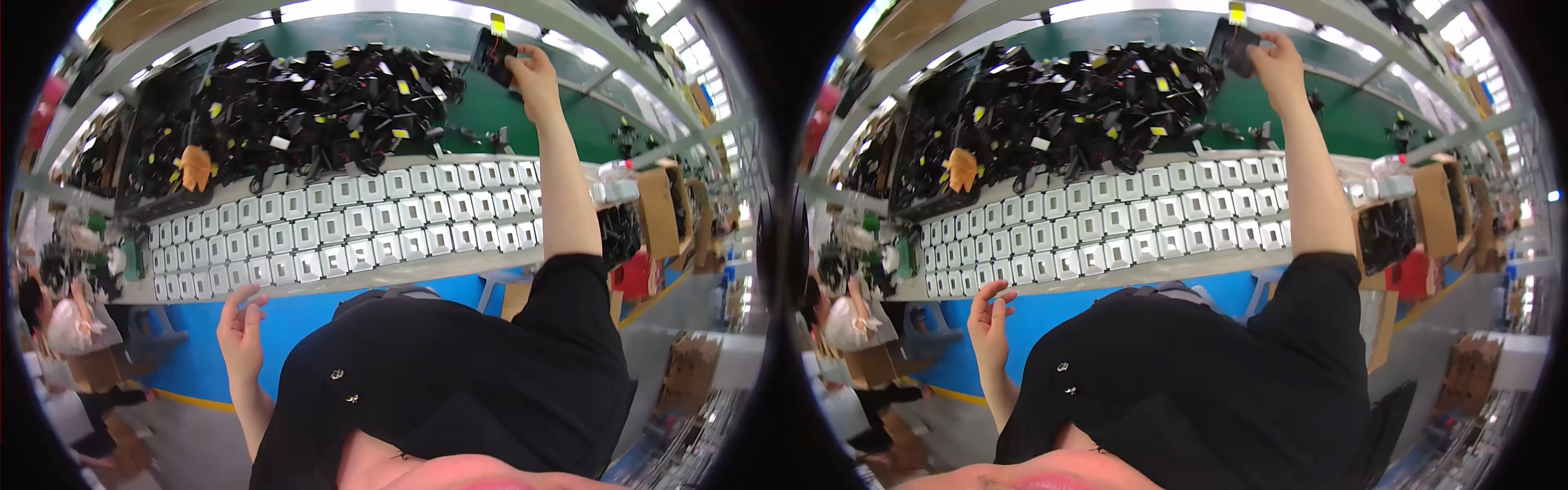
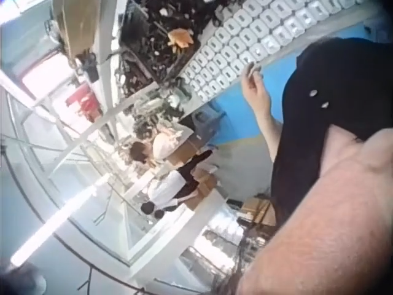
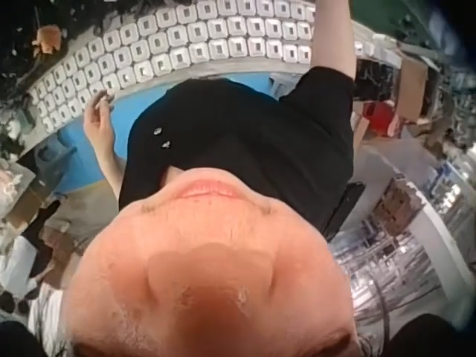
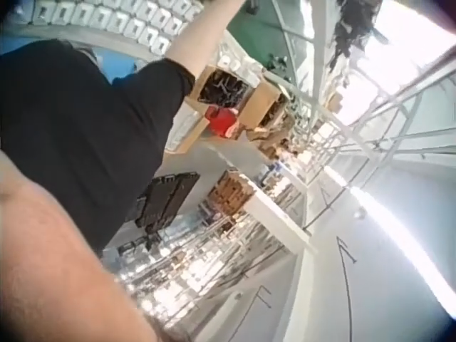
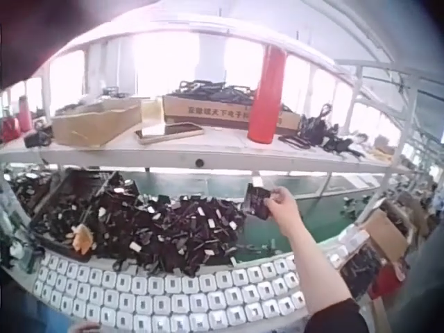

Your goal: Assembling small LED light modules into plastic fixture housings on a manufacturing line.

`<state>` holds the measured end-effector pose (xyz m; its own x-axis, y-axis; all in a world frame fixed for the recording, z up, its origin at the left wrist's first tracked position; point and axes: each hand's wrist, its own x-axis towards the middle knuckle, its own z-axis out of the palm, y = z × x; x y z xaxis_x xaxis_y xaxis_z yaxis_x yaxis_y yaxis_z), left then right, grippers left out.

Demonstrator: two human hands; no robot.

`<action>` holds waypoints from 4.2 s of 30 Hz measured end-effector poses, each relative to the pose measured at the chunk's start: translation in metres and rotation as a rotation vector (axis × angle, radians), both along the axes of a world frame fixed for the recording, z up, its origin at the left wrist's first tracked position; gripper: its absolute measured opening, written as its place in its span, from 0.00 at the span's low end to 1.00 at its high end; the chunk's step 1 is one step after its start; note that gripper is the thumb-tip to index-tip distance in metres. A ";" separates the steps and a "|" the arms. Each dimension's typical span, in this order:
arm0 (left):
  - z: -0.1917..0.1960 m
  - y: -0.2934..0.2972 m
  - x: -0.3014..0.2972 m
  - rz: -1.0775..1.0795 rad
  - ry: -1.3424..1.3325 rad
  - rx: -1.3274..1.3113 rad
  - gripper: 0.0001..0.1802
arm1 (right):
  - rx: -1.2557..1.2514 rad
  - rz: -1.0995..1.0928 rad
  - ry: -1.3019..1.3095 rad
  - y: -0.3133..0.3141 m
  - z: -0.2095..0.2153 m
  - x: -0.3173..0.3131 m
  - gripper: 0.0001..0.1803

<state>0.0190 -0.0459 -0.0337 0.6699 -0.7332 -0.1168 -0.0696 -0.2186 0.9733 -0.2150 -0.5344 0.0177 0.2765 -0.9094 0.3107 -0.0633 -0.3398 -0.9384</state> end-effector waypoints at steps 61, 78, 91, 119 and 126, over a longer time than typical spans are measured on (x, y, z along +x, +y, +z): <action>0.079 0.057 -0.005 0.425 -0.002 -0.872 0.16 | -0.414 1.160 0.241 0.400 0.092 0.165 0.08; 0.087 0.084 -0.019 0.160 0.126 -0.830 0.34 | -1.314 0.826 -0.258 0.423 0.075 0.181 0.17; 0.087 0.079 -0.026 0.111 0.087 -0.879 0.31 | -1.300 0.809 -0.312 0.423 0.064 0.188 0.17; 0.075 0.081 -0.009 0.357 -0.404 -0.714 0.18 | 0.259 1.315 -0.047 0.421 0.040 0.202 0.12; 0.083 0.081 0.002 0.341 -0.295 -0.438 0.15 | -0.199 1.092 0.046 0.412 0.042 0.207 0.08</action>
